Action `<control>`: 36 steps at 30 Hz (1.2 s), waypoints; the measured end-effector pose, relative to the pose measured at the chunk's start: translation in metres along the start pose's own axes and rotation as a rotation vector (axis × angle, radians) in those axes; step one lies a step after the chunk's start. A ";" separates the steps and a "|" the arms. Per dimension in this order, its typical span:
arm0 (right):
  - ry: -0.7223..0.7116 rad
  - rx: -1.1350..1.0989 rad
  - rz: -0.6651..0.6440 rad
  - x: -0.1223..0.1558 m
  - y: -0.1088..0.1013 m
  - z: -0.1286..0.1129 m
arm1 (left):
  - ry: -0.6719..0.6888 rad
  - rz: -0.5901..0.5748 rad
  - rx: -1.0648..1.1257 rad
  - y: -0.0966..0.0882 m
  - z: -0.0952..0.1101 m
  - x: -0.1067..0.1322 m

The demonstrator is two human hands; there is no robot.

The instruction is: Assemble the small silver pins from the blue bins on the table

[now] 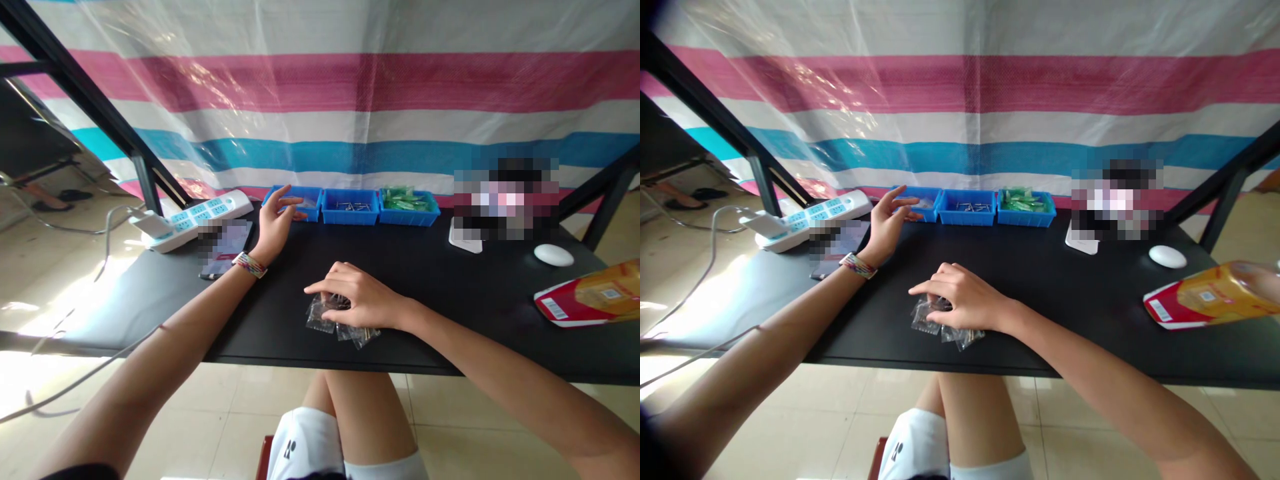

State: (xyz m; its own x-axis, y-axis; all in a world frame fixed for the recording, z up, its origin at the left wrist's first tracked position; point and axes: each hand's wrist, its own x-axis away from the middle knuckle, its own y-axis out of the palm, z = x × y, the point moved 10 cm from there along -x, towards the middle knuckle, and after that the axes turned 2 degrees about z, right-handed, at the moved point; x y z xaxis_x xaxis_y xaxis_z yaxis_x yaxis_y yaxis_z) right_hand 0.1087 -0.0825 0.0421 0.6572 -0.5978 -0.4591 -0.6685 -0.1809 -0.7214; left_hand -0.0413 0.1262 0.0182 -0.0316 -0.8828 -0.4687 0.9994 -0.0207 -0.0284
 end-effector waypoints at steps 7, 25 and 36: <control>0.222 -0.172 0.215 0.003 -0.020 0.033 | 0.024 -0.017 -0.040 0.007 0.014 0.005; 0.629 -0.708 0.640 0.024 -0.054 0.120 | 0.600 -0.519 -0.398 0.098 0.106 0.077; 0.520 -0.520 0.629 0.020 -0.063 0.108 | 0.116 -0.382 -0.100 0.080 0.073 0.059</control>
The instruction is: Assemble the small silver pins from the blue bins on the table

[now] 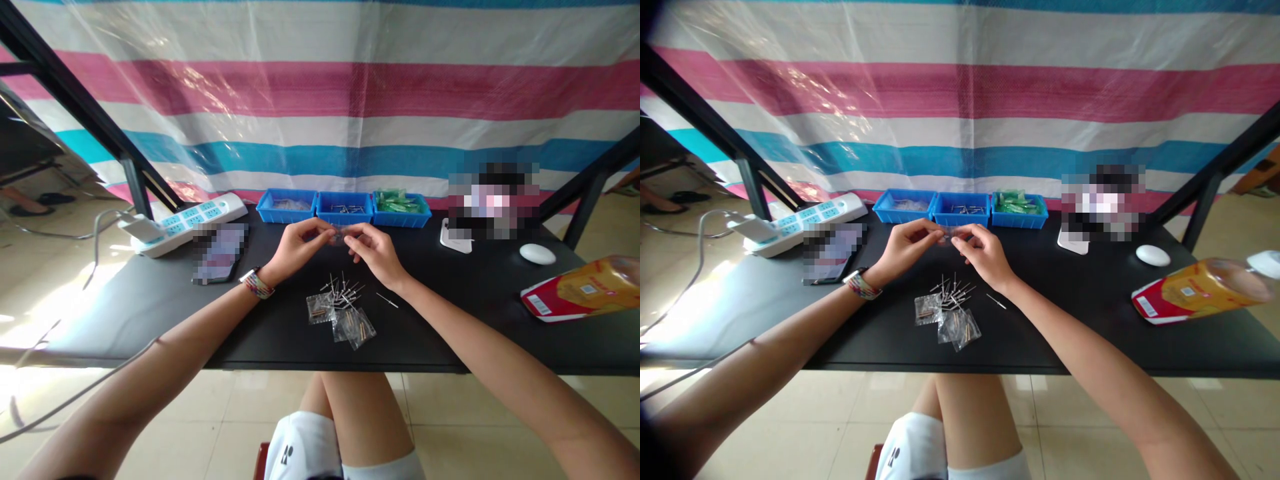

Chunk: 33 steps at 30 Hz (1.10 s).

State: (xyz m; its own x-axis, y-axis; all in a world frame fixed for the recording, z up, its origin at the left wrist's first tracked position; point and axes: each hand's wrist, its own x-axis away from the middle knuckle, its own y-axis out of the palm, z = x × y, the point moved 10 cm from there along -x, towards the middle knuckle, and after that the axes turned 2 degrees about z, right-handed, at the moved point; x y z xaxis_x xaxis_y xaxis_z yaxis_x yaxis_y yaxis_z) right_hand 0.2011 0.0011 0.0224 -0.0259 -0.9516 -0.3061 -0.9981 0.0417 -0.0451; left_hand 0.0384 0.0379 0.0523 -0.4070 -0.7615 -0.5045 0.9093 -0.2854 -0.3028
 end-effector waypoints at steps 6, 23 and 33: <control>0.113 -0.108 -0.013 -0.007 -0.002 0.018 | -0.056 -0.034 0.152 0.006 -0.012 0.000; 0.224 -0.242 -0.112 0.001 0.009 0.018 | -0.020 -0.003 0.019 -0.003 -0.022 -0.003; -0.321 0.259 -0.528 0.038 0.055 -0.045 | -0.205 0.452 0.210 -0.077 -0.080 -0.016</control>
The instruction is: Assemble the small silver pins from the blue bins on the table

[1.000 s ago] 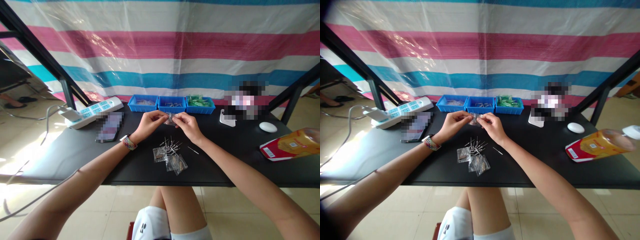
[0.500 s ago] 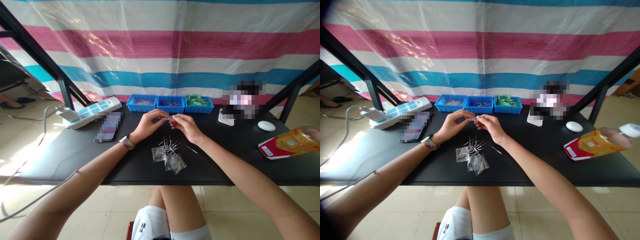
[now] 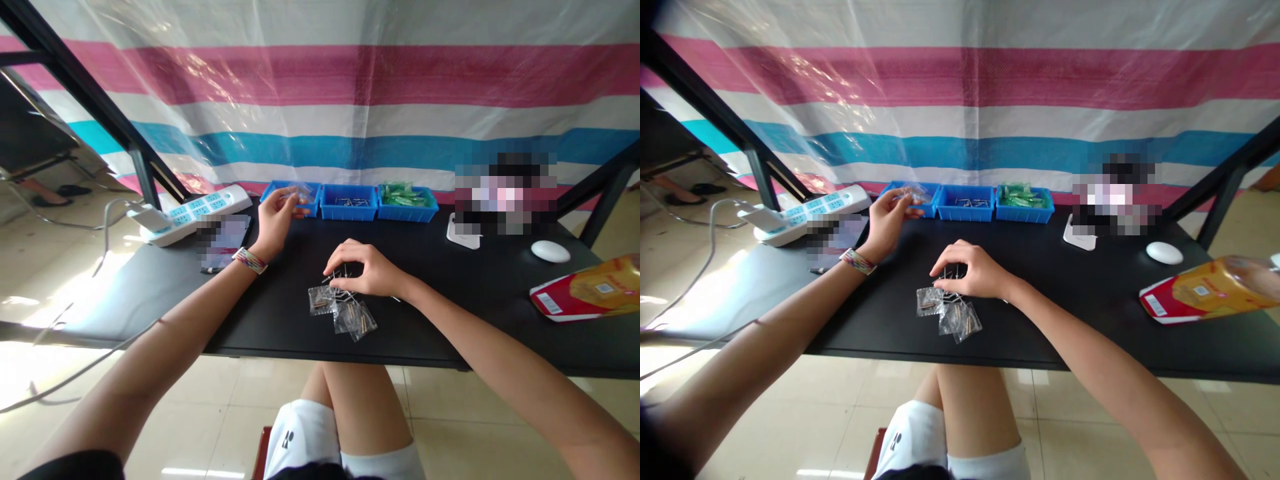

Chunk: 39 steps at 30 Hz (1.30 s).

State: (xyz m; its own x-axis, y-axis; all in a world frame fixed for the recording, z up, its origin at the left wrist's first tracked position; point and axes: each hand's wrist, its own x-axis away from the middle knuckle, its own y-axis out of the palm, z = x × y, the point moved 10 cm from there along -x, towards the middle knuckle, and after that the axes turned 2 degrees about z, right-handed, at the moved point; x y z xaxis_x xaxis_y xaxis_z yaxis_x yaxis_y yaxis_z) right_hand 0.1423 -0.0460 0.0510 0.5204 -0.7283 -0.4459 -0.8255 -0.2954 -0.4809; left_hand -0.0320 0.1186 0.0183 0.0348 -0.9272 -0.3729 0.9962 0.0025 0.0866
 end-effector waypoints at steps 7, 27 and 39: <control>-0.180 0.325 -0.208 0.012 0.038 -0.028 | -0.064 0.059 0.039 -0.021 -0.016 -0.010; 0.440 -0.454 0.498 0.012 -0.042 0.084 | 0.682 -0.635 -0.708 0.085 0.067 0.083; 0.359 -0.362 0.433 0.008 -0.043 0.064 | 0.744 -0.617 -0.624 0.085 0.085 0.090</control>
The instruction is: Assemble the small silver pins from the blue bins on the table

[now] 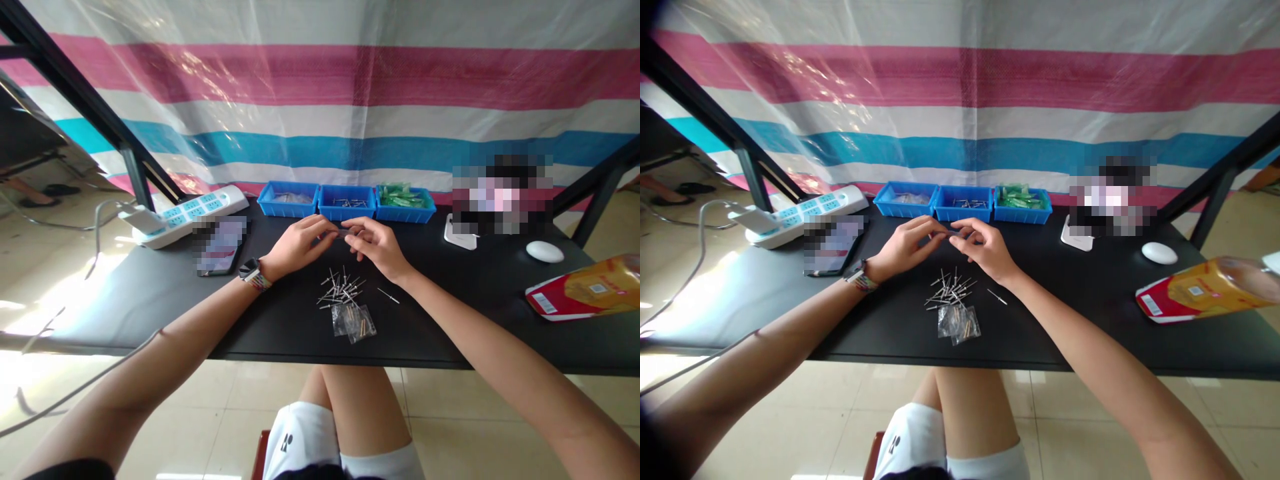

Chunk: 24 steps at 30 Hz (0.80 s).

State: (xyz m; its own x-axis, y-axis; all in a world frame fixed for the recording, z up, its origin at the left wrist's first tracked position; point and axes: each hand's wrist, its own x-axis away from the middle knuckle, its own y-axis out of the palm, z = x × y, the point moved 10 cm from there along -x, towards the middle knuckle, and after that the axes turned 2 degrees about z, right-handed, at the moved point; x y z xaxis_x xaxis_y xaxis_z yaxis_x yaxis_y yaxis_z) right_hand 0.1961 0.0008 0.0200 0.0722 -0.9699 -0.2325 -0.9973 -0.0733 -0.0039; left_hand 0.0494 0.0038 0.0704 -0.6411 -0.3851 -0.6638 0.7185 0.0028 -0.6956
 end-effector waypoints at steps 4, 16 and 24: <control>-0.080 0.081 0.038 0.001 0.000 -0.007 | 0.005 -0.012 -0.012 0.000 0.000 0.000; 0.172 -0.210 0.050 -0.004 -0.001 0.025 | 0.081 0.002 -0.177 0.001 0.002 0.004; 0.206 -0.248 0.011 -0.001 0.005 0.021 | 0.046 0.016 -0.068 -0.002 0.000 0.001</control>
State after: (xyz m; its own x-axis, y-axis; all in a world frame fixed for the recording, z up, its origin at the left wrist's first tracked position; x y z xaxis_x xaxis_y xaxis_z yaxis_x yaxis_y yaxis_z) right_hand 0.1906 0.0066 -0.0004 0.0878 -0.9957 -0.0290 -0.9662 -0.0922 0.2405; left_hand 0.0479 0.0033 0.0712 -0.6428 -0.3419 -0.6855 0.7094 0.0721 -0.7011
